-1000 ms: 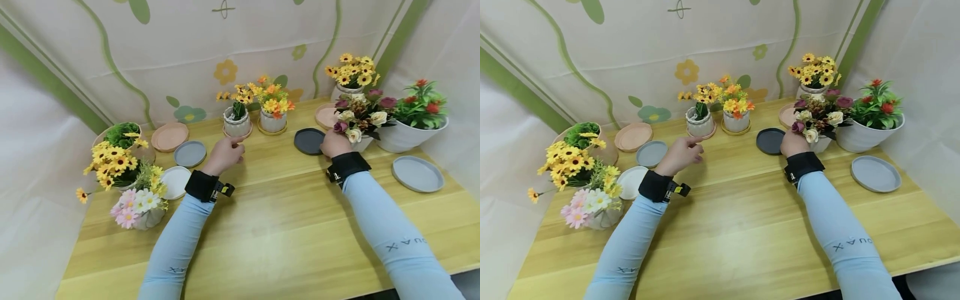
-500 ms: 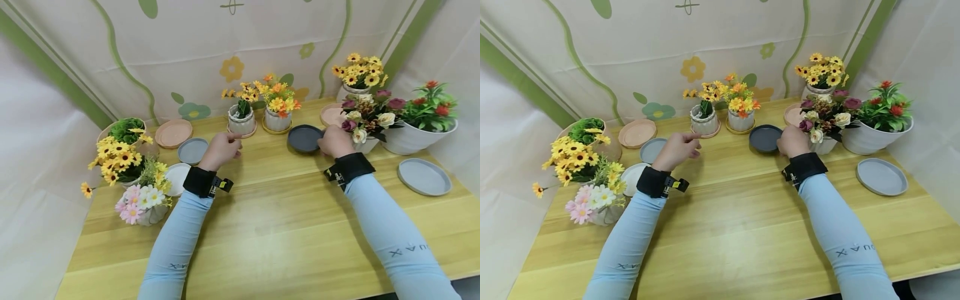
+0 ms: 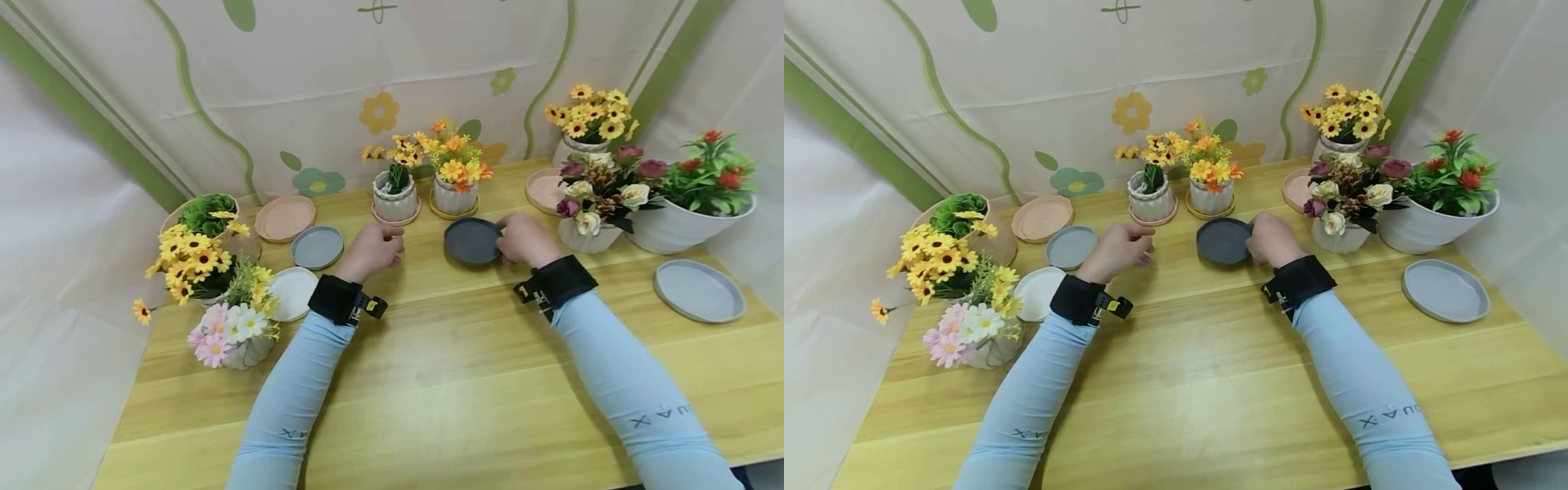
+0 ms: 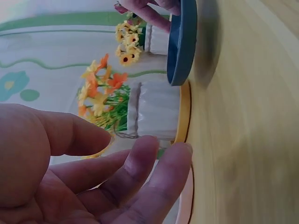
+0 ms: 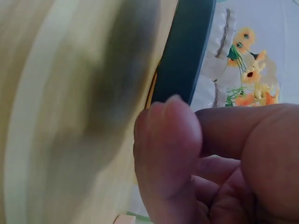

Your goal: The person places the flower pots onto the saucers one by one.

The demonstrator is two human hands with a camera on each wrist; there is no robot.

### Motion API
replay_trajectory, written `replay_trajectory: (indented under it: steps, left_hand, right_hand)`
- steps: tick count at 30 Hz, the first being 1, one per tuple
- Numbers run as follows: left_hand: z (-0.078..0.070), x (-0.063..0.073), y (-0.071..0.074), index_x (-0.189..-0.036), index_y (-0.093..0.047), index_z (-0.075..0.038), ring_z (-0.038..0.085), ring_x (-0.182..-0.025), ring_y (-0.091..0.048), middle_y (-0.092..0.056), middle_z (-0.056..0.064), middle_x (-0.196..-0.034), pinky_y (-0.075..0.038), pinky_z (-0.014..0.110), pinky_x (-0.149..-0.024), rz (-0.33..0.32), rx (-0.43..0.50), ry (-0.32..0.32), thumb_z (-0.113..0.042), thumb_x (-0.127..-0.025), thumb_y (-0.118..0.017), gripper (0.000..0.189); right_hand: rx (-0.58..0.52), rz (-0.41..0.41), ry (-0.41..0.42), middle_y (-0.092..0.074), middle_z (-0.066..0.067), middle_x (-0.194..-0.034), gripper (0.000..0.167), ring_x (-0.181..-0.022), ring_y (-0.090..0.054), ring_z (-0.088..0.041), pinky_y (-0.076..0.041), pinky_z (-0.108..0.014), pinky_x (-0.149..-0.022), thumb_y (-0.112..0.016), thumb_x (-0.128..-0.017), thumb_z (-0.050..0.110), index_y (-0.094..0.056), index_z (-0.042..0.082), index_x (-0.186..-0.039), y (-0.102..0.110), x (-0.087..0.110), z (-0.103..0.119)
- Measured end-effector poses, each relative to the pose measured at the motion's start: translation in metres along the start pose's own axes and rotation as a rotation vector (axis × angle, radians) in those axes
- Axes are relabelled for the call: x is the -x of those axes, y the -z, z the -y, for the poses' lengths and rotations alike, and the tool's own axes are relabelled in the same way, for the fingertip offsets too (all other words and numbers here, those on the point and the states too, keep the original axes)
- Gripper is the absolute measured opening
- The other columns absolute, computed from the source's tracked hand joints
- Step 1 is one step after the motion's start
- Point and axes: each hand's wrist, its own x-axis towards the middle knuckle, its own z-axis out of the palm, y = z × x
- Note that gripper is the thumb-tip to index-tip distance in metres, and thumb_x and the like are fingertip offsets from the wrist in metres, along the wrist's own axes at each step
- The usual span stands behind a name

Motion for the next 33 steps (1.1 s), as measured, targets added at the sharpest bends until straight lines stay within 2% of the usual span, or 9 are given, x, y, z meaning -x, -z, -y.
replay_trajectory:
  steps: [5,8,11,14,17,20,24,33]
  left_hand:
    - [0.002,-0.011,-0.015,-0.137,-0.056,0.003,0.030,-0.089,-0.070,-0.068,0.016,-0.104,-0.060,0.031,-0.074,0.027,-0.021,-0.009,-0.012,-0.102,-0.049,0.038]
    - [0.002,-0.019,-0.030,-0.136,-0.057,0.002,0.026,-0.084,-0.071,-0.069,0.013,-0.101,-0.059,0.028,-0.070,0.046,-0.076,-0.031,-0.015,-0.103,-0.051,0.037]
    - [-0.001,-0.027,-0.043,-0.135,-0.058,0.002,0.024,-0.079,-0.071,-0.071,0.012,-0.096,-0.058,0.028,-0.068,0.048,-0.125,-0.035,-0.017,-0.103,-0.053,0.037]
    - [-0.004,-0.035,-0.051,-0.134,-0.059,0.001,0.023,-0.074,-0.071,-0.072,0.013,-0.087,-0.056,0.030,-0.073,0.024,-0.175,-0.012,-0.019,-0.103,-0.054,0.038]
    - [-0.003,-0.043,-0.056,-0.131,-0.062,0.000,0.021,-0.067,-0.070,-0.072,0.013,-0.077,-0.053,0.029,-0.079,-0.004,-0.226,0.019,-0.021,-0.101,-0.057,0.037]
    - [-0.003,-0.048,-0.060,-0.127,-0.064,-0.001,0.019,-0.064,-0.069,-0.071,0.011,-0.077,-0.056,0.029,-0.075,0.005,-0.180,0.074,-0.020,-0.100,-0.060,0.033]
    - [-0.002,-0.054,-0.067,-0.124,-0.065,-0.001,0.019,-0.060,-0.067,-0.071,0.011,-0.081,-0.059,0.031,-0.058,0.028,-0.068,0.131,-0.015,-0.098,-0.063,0.029]
    - [-0.003,-0.063,-0.076,-0.124,-0.062,0.000,0.016,-0.052,-0.064,-0.070,0.013,-0.075,-0.058,0.030,-0.051,0.039,-0.015,0.146,-0.008,-0.095,-0.066,0.030]
  right_hand:
    - [0.012,0.027,-0.028,-0.064,-0.007,-0.058,0.048,-0.051,-0.063,-0.019,-0.045,-0.028,-0.062,-0.048,-0.095,0.005,-0.044,-0.007,-0.142,-0.004,-0.002,-0.003]
    - [0.003,0.023,-0.028,-0.063,-0.007,-0.056,0.047,-0.049,-0.062,-0.018,-0.046,-0.028,-0.061,-0.048,-0.095,0.004,-0.046,-0.007,-0.141,-0.008,-0.002,-0.006]
    - [0.008,0.017,-0.011,-0.062,-0.006,-0.055,0.045,-0.048,-0.061,-0.017,-0.048,-0.030,-0.065,-0.049,-0.095,0.005,-0.048,-0.008,-0.138,-0.011,-0.003,-0.007]
    - [0.021,0.010,0.008,-0.062,-0.006,-0.055,0.043,-0.048,-0.061,-0.017,-0.048,-0.033,-0.073,-0.050,-0.095,0.006,-0.051,-0.009,-0.136,-0.012,-0.004,-0.006]
    - [0.011,0.009,0.010,-0.063,-0.006,-0.056,0.041,-0.049,-0.062,-0.017,-0.048,-0.032,-0.070,-0.051,-0.096,0.007,-0.053,-0.008,-0.134,-0.013,-0.006,-0.005]
    - [-0.019,0.008,0.000,-0.064,-0.006,-0.059,0.039,-0.050,-0.063,-0.016,-0.049,-0.028,-0.061,-0.052,-0.097,0.008,-0.054,-0.007,-0.134,-0.014,-0.008,-0.004]
    - [-0.062,0.000,-0.017,-0.065,-0.006,-0.061,0.038,-0.051,-0.064,-0.015,-0.049,-0.024,-0.053,-0.052,-0.098,0.008,-0.055,-0.006,-0.133,-0.015,-0.010,-0.004]
    - [-0.074,-0.021,-0.015,-0.066,-0.006,-0.063,0.036,-0.052,-0.065,-0.016,-0.048,-0.025,-0.056,-0.054,-0.099,0.010,-0.056,-0.006,-0.131,-0.014,-0.012,-0.012]
